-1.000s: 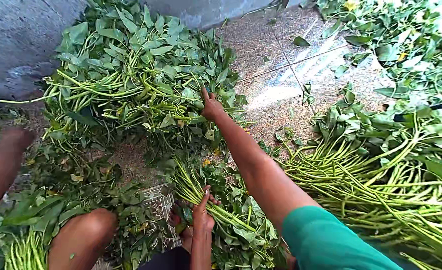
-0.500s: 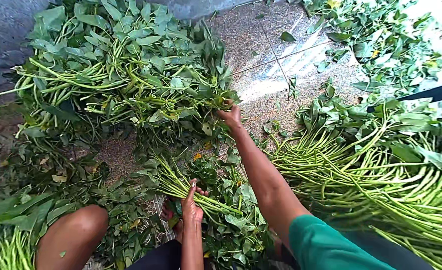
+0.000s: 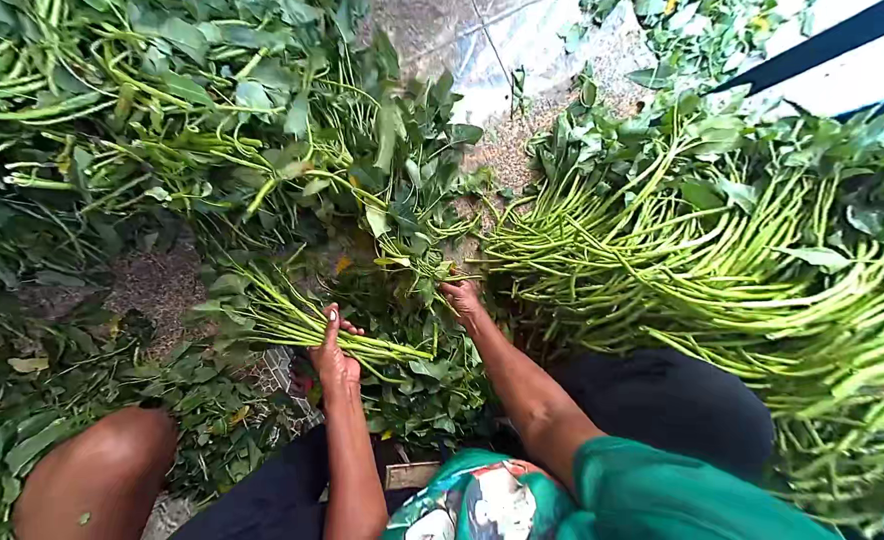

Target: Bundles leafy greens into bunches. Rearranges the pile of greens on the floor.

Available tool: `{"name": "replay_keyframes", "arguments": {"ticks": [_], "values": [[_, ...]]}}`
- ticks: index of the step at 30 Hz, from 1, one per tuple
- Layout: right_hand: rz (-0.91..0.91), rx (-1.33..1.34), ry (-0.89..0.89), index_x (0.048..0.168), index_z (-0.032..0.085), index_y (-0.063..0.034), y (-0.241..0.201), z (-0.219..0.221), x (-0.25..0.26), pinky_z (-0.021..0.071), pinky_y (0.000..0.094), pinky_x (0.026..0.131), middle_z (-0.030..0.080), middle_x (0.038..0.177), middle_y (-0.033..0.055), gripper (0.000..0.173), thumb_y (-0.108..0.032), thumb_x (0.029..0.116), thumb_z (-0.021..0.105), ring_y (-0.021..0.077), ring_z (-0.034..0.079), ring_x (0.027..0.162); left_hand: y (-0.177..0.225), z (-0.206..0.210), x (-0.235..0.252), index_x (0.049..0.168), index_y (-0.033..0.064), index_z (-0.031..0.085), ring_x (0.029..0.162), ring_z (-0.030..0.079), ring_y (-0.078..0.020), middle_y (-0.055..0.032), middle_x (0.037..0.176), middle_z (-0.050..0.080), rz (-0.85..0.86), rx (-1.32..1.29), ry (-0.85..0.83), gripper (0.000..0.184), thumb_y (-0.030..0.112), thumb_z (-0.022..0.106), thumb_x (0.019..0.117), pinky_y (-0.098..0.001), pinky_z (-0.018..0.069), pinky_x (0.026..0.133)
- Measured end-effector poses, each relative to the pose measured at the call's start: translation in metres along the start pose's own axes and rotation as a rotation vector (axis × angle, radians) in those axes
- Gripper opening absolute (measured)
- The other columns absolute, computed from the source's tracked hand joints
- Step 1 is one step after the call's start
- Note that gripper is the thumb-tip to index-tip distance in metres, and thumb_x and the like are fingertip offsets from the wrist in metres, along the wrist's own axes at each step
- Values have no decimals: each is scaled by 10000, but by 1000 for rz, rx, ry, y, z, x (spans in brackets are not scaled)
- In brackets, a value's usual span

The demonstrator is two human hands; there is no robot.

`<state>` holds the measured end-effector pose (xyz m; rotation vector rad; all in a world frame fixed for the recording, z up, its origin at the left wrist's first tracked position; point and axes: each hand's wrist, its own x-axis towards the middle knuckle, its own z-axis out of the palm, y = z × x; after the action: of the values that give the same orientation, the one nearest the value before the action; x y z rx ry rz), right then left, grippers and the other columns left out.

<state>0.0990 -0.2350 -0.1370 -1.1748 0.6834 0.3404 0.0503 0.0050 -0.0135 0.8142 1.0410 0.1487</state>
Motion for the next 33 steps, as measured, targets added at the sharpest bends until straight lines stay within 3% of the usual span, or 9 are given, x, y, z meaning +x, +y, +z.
{"name": "replay_keyframes", "arguments": {"ticks": [5,8,12,15,19,22,27,30,33], "values": [[194,-875,45,1452,544,-46,-47,-37,1,542,542,968,672,1289,221,541,-39,936,707,354,675,1142,1,7,-3,1153,-32,631,530,638,-158,-71,686,638,138,93,0,150,38,552,1047,-314,605,531],[-47,-1309,3,1273,680,-8,-107,-8,-5,479,704,979,690,1208,282,324,-164,994,630,484,650,1154,-2,11,-4,1165,-37,631,524,635,-165,-81,679,630,165,113,0,157,26,564,1038,-311,598,516],[-312,-604,-238,1322,586,29,-150,97,-18,608,389,802,721,1070,150,319,-158,1079,500,212,722,894,-5,13,-7,1177,-37,625,515,627,-162,-81,676,618,161,110,9,165,27,567,1036,-302,590,504],[-98,-234,-493,1612,266,-137,-145,182,-5,636,414,750,708,1166,219,527,-257,1122,419,289,751,864,-2,14,-9,1172,-41,630,525,623,-163,-84,690,620,148,89,28,168,41,563,1042,-307,590,516],[-61,-591,-420,1674,105,-254,-133,233,47,632,481,722,635,1315,280,650,-463,1118,370,370,743,858,2,14,-13,1158,-51,629,524,624,-168,-92,687,623,160,68,52,164,41,557,1043,-313,588,515],[-78,-732,-391,1544,403,-112,-136,218,48,603,495,818,676,1271,224,572,-486,1120,313,347,732,962,6,13,-14,1137,-55,639,520,625,-160,-86,680,628,179,69,63,154,36,559,1042,-307,591,519],[-136,-497,-223,1297,589,13,-126,116,-1,610,384,756,711,1009,146,476,-385,1125,391,196,706,820,5,6,-14,1148,-33,647,519,621,-157,-73,675,616,199,86,35,153,44,580,1033,-309,591,512],[16,-412,-193,1391,526,6,-101,37,-32,608,450,859,653,1247,200,345,-159,1098,449,266,707,1004,3,7,-18,1157,-18,643,535,625,-156,-67,690,621,189,126,4,156,53,599,1026,-308,592,529],[133,-366,-100,1541,409,-141,-62,0,-56,618,444,716,648,1221,238,511,6,1056,476,305,722,853,3,4,-22,1162,15,656,579,638,-155,-57,743,637,154,205,-70,161,89,619,1024,-312,597,561]]}}
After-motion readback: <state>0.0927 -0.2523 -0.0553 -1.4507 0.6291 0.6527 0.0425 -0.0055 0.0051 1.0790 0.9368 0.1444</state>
